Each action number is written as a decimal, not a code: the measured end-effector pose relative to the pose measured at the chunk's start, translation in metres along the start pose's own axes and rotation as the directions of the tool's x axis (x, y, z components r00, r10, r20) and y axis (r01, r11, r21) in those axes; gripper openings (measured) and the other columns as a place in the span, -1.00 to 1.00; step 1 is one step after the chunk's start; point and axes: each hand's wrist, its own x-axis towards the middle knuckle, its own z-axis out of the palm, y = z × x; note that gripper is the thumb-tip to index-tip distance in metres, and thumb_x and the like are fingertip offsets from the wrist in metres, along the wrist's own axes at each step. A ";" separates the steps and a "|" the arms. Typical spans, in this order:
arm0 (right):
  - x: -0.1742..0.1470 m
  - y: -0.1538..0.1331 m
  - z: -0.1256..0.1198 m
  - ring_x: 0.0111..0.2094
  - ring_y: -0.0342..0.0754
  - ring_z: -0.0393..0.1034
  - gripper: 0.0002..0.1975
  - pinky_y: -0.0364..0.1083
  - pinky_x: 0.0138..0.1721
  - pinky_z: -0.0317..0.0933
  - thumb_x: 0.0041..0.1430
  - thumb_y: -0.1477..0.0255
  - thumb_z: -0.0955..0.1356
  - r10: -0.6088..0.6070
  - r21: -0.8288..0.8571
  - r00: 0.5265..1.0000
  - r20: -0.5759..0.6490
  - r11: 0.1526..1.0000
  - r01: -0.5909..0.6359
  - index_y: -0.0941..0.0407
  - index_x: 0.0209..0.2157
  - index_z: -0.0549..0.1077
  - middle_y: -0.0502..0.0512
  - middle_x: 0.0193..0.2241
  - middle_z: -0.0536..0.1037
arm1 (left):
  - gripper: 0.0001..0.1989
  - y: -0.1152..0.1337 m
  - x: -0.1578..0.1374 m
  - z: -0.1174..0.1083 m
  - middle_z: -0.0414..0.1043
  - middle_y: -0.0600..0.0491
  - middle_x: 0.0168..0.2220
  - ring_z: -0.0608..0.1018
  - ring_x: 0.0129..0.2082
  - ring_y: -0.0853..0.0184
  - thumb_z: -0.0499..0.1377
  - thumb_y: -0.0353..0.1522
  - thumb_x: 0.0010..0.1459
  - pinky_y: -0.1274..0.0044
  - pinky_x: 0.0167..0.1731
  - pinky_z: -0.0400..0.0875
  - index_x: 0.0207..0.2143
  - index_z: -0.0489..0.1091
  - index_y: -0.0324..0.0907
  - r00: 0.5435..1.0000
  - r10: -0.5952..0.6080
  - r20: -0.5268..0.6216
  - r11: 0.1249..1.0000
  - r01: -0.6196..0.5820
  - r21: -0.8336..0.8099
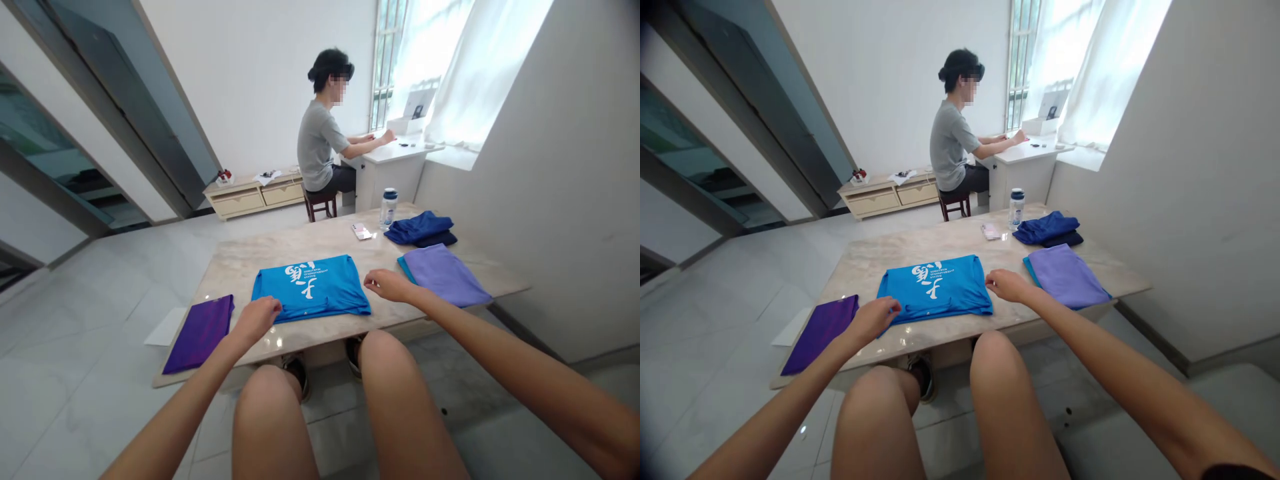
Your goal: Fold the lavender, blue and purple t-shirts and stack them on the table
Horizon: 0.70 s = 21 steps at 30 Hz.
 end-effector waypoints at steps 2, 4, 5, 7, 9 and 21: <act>0.011 -0.006 -0.017 0.03 0.14 0.61 -0.74 -0.07 0.06 0.32 0.46 0.46 0.35 0.172 0.071 0.980 -0.098 0.984 -0.165 0.14 -0.08 0.73 0.26 -0.02 0.75 | -0.70 0.055 0.020 -0.007 0.68 -0.18 0.01 0.67 0.05 -0.02 0.08 -0.38 0.41 0.29 0.00 0.50 -0.10 0.64 -0.11 1.000 0.011 0.020 0.999 -0.010 -0.033; 0.027 -0.013 -0.026 0.07 0.14 0.61 -0.72 -0.11 0.06 0.31 0.46 0.47 0.34 0.333 0.164 0.929 -0.163 0.937 -0.308 0.16 -0.06 0.72 0.29 0.01 0.74 | -0.69 0.106 0.041 -0.003 0.67 -0.23 0.03 0.66 0.07 -0.03 0.08 -0.38 0.42 0.30 0.00 0.51 -0.10 0.65 -0.16 0.998 -0.022 0.065 0.999 0.025 -0.045; 0.035 -0.016 -0.027 0.08 0.15 0.61 -0.71 -0.11 0.05 0.32 0.46 0.48 0.33 0.392 0.199 0.903 -0.178 0.913 -0.357 0.18 -0.05 0.72 0.31 0.02 0.74 | -0.70 0.129 0.052 0.003 0.66 -0.24 0.03 0.66 0.07 -0.03 0.09 -0.38 0.41 0.30 0.00 0.51 -0.10 0.65 -0.17 0.997 -0.019 0.075 0.999 0.023 -0.042; 0.048 -0.019 -0.020 0.10 0.17 0.62 -0.69 -0.11 0.04 0.34 0.45 0.49 0.32 0.464 0.234 0.867 -0.179 0.876 -0.421 0.22 -0.04 0.72 0.37 0.03 0.74 | -0.70 0.168 0.070 0.023 0.62 -0.29 0.10 0.64 0.13 -0.04 0.12 -0.35 0.42 0.29 0.06 0.51 0.00 0.63 -0.20 0.997 -0.022 0.078 0.999 0.026 -0.048; 0.056 -0.018 -0.005 0.10 0.19 0.63 -0.70 -0.10 0.04 0.36 0.42 0.49 0.33 0.522 0.266 0.838 -0.159 0.840 -0.473 0.22 -0.04 0.72 0.39 0.02 0.74 | -0.63 0.197 0.084 0.045 0.55 -0.35 0.19 0.58 0.22 -0.10 0.17 -0.25 0.43 0.25 0.12 0.50 0.13 0.57 -0.24 0.996 -0.055 0.068 0.994 0.061 -0.086; 0.048 0.041 0.057 -0.27 0.11 0.71 -0.71 -0.08 -0.22 0.55 0.42 0.39 0.32 0.687 0.512 0.712 0.145 0.564 -0.648 0.21 -0.29 0.64 0.37 -0.33 0.74 | -0.59 0.221 0.162 0.088 0.54 -0.48 0.21 0.60 0.27 -0.13 0.31 -0.41 0.26 0.29 0.16 0.52 0.15 0.57 -0.33 0.943 -0.199 0.265 0.920 0.273 -0.282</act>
